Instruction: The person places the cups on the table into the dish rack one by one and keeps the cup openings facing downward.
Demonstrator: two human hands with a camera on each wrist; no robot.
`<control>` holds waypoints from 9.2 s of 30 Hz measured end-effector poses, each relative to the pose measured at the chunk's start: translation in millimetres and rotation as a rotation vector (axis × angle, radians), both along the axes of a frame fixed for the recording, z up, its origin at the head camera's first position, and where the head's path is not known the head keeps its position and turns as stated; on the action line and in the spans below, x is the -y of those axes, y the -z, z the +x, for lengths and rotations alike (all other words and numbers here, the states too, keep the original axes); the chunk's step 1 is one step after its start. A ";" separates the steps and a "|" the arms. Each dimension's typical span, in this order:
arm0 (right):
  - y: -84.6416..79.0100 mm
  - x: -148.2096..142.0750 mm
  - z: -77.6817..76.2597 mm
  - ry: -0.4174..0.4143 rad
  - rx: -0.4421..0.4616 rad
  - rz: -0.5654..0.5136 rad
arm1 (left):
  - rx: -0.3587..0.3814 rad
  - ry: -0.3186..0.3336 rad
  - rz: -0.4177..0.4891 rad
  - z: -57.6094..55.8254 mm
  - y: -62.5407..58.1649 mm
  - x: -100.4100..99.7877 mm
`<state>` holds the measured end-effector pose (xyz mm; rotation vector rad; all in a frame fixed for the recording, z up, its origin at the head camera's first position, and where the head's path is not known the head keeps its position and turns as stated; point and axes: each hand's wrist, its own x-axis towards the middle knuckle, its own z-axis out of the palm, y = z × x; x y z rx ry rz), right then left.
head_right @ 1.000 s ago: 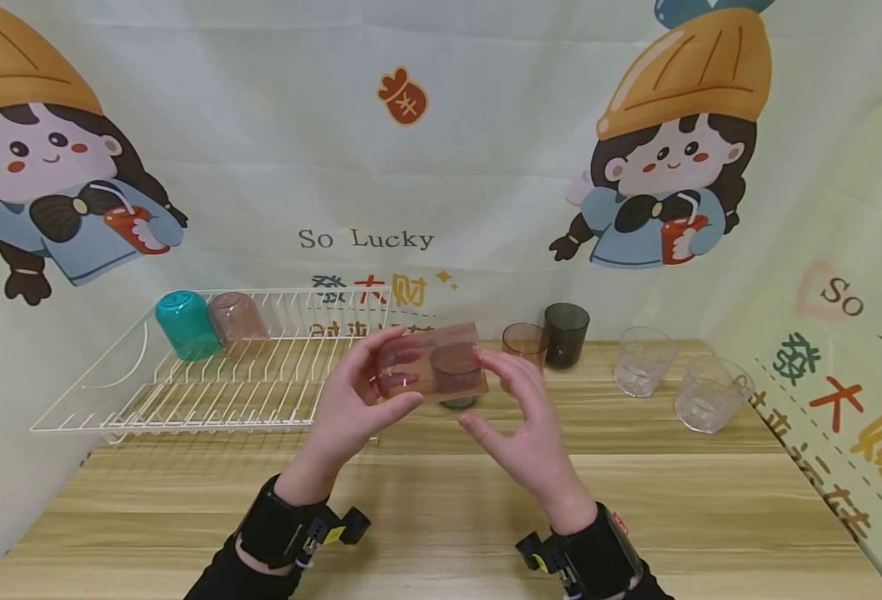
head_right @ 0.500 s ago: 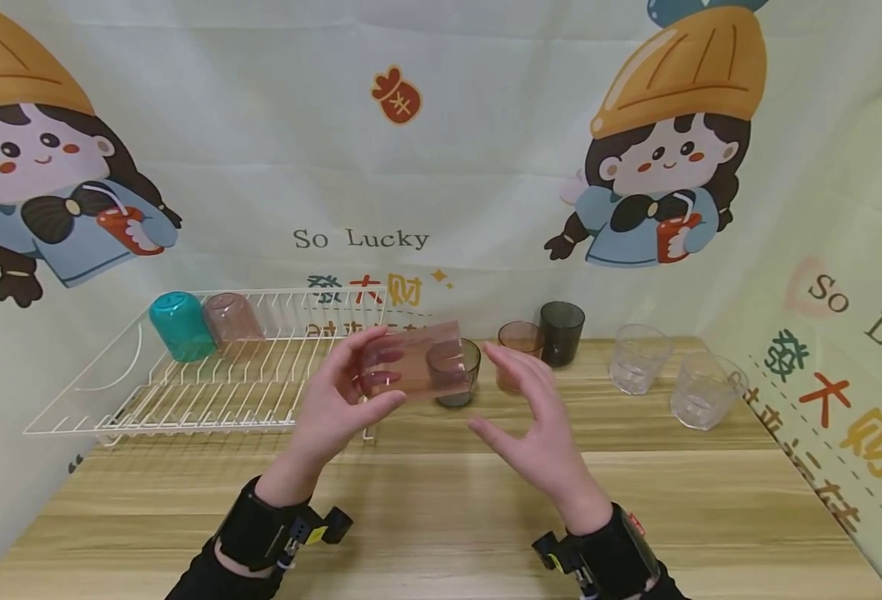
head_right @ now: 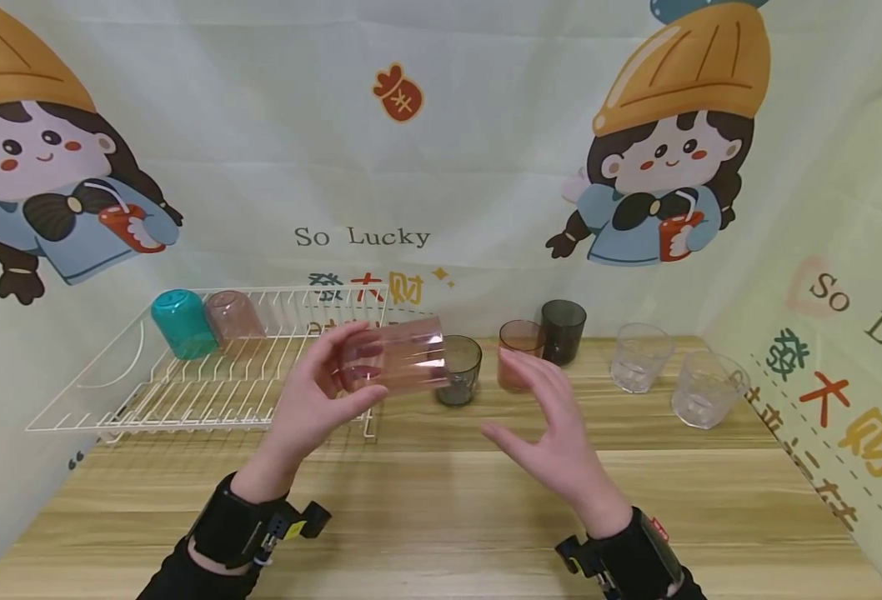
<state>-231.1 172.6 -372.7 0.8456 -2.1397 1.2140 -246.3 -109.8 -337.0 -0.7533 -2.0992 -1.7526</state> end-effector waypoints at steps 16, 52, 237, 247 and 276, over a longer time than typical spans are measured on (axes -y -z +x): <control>10.4 -16.0 1.4 0.060 -0.029 0.095 | 0.020 -0.091 -0.100 0.0 -10.4 18.5; 42.2 -44.2 3.8 0.126 -0.075 0.284 | 0.089 -0.331 -0.405 -33.5 -57.2 66.2; 8.8 -151.4 -21.8 0.436 0.037 0.493 | 0.333 -0.548 -1.122 -118.2 -58.3 101.4; 8.3 -165.6 -25.9 0.481 0.044 0.510 | 0.297 -0.481 -1.146 -95.4 -67.4 98.3; 11.1 -194.0 -39.2 0.609 0.213 0.600 | 0.129 -0.473 -1.138 -45.4 -57.2 87.0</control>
